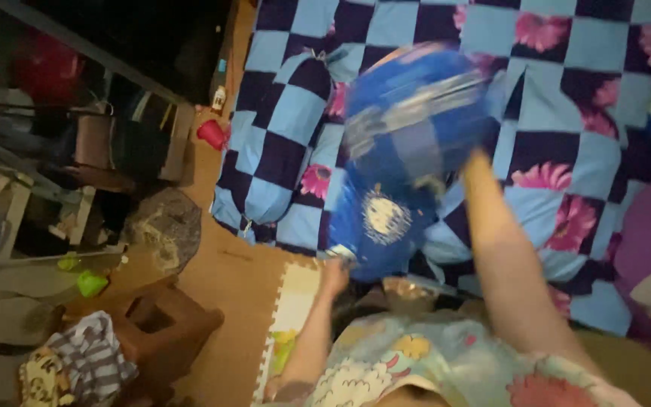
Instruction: The recorder is tying and adjusting the drawstring of a blue space-themed bag on a bed.
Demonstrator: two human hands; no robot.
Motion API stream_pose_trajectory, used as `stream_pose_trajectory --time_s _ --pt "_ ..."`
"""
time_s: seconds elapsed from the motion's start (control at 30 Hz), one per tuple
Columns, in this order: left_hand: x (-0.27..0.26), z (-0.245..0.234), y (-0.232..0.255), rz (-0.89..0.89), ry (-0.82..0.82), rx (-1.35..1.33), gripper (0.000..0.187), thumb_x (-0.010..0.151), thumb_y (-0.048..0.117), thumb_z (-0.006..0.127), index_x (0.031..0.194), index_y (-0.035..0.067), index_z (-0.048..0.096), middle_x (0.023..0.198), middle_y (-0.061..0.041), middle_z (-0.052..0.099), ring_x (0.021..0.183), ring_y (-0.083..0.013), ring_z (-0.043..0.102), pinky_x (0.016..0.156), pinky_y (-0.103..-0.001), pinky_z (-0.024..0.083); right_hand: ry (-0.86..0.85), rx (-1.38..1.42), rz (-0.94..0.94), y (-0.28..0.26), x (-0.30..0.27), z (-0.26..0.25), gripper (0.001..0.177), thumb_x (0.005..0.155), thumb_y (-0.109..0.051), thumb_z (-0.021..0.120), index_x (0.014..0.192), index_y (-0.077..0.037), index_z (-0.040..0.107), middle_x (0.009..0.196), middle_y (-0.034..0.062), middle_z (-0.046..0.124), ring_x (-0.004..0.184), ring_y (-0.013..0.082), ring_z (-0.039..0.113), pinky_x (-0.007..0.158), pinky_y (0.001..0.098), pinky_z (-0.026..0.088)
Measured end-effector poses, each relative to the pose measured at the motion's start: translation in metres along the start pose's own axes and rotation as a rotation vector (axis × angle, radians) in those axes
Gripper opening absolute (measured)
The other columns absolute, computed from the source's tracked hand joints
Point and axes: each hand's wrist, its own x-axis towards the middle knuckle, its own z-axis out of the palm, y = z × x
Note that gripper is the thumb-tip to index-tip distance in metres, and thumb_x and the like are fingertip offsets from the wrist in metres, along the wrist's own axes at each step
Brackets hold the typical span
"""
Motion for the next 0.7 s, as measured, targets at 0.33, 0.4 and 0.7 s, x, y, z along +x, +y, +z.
stream_pose_trajectory --time_s 0.33,0.4,0.7 --pt "0.032 -0.061 0.048 -0.066 0.027 -0.568 0.113 0.078 0.026 0.082 0.16 0.004 0.008 0.16 -0.024 0.028 0.15 -0.0354 0.03 0.121 -0.043 0.026 0.184 -0.181 0.302 0.029 -0.068 0.113 0.027 0.093 -0.012 0.058 0.117 -0.006 0.068 0.106 0.011 0.07 0.094 0.0268 0.069 0.087 0.0436 0.056" --pt "0.065 -0.103 0.094 0.113 0.098 -0.789 0.126 0.075 0.01 0.08 0.163 0.008 -0.011 0.172 -0.023 0.005 0.159 -0.0359 0.011 0.128 -0.045 0.013 0.196 -0.043 0.286 0.006 -0.087 0.1 0.029 0.095 -0.014 0.055 0.121 -0.006 0.066 0.107 0.0126 0.071 0.096 0.0288 0.071 0.09 0.046 0.057" --pt "0.14 -0.148 0.287 0.2 -0.2 -0.868 0.061 0.077 0.009 0.087 0.13 -0.001 0.058 0.104 -0.011 0.073 0.083 -0.0269 0.07 0.07 -0.045 0.059 0.1 -0.094 0.176 -0.06 -0.139 0.064 0.05 0.101 -0.02 0.051 0.15 -0.008 0.051 0.14 0.0159 0.062 0.122 0.0328 0.064 0.109 0.0497 0.05"
